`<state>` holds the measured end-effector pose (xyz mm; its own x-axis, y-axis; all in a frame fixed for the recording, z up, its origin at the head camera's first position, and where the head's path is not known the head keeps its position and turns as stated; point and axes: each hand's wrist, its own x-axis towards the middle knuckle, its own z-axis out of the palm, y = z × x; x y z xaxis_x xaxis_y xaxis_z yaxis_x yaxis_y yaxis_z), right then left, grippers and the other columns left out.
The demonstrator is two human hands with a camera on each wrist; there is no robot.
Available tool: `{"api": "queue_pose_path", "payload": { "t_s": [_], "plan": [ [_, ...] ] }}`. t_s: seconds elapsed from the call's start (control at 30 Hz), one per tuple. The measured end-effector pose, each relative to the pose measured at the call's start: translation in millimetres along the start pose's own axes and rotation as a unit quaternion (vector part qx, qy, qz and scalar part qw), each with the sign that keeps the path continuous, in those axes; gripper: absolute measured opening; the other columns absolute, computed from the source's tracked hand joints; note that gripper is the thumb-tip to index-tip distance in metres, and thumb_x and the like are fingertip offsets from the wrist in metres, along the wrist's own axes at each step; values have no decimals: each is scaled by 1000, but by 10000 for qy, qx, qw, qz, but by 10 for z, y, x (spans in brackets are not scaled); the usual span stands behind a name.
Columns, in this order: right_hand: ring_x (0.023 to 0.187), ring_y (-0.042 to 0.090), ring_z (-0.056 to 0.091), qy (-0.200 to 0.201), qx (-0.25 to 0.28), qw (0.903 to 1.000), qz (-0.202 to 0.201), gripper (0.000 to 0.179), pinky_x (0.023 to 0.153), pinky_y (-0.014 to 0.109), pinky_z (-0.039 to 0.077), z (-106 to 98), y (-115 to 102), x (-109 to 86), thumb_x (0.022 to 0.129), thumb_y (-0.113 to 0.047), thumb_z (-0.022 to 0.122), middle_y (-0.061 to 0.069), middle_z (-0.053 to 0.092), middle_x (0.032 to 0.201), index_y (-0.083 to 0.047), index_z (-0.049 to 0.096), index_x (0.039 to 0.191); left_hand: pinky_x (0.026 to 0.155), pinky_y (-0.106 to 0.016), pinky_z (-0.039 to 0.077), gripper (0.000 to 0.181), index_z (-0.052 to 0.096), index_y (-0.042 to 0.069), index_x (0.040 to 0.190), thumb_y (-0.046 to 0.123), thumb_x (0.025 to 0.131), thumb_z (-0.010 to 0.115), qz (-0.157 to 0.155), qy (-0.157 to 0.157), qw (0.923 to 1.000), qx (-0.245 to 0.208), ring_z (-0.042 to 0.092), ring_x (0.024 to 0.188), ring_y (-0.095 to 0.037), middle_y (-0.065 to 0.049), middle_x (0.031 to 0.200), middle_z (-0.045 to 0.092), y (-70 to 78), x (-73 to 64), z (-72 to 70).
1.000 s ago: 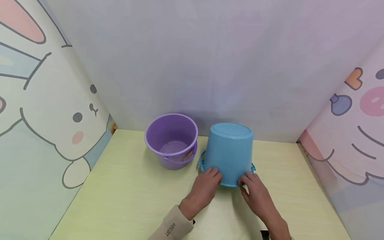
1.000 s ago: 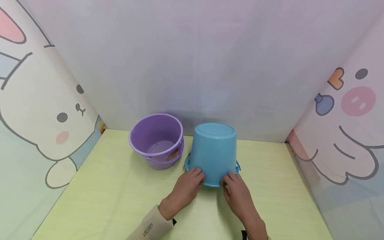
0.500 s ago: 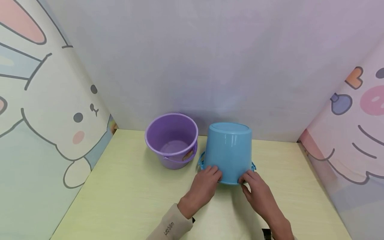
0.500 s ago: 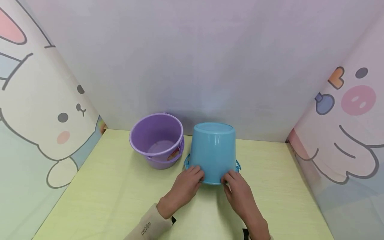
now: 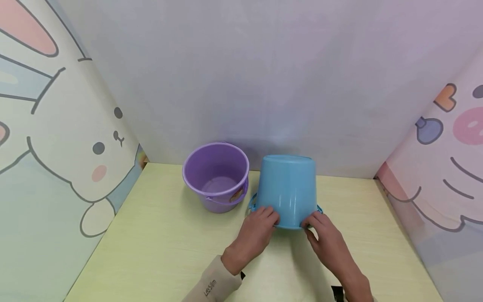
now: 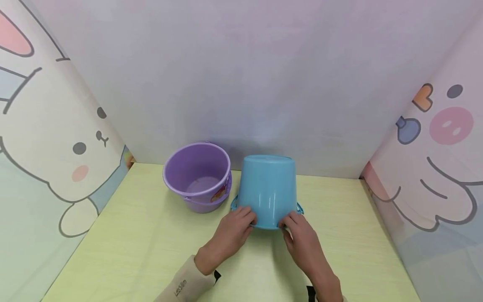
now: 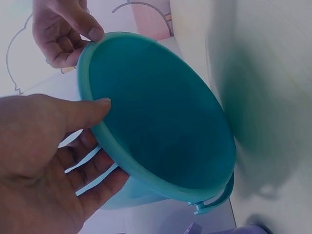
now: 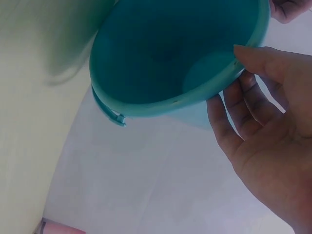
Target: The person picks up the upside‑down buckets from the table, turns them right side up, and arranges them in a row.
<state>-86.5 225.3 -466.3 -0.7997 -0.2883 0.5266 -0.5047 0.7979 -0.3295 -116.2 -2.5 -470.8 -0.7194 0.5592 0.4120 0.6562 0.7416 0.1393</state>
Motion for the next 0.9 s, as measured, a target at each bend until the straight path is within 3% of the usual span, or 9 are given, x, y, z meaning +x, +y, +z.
{"api": "queue_pose_path", "payload": {
  "t_s": [0.13, 0.4, 0.9],
  "plan": [
    [91, 12, 55, 65, 52, 10000, -40, 50, 71, 34, 55, -29, -6, 26, 65, 21, 89, -7, 58, 97, -14, 63, 91, 70, -23, 49, 21, 63, 18, 95, 13, 92, 84, 11, 80, 9999, -74, 57, 85, -12, 5, 92, 56, -1, 10, -34],
    [92, 14, 58, 265, 93, 9995, -110, 49, 80, 15, 46, -73, -10, 78, 66, 23, 87, -6, 60, 98, -12, 65, 91, 68, -22, 50, 22, 66, 20, 98, 13, 90, 85, -44, 185, 9997, -129, 59, 87, -12, 6, 95, 58, -6, 46, -103],
    [91, 14, 58, 577, 75, 9980, -230, 48, 79, 19, 48, -142, -35, 208, 68, 26, 84, -3, 61, 97, -10, 67, 94, 70, -25, 53, 25, 66, 19, 100, 13, 88, 87, -133, 451, 9981, -409, 60, 88, -14, 5, 95, 58, -26, 126, -262]
  ]
}}
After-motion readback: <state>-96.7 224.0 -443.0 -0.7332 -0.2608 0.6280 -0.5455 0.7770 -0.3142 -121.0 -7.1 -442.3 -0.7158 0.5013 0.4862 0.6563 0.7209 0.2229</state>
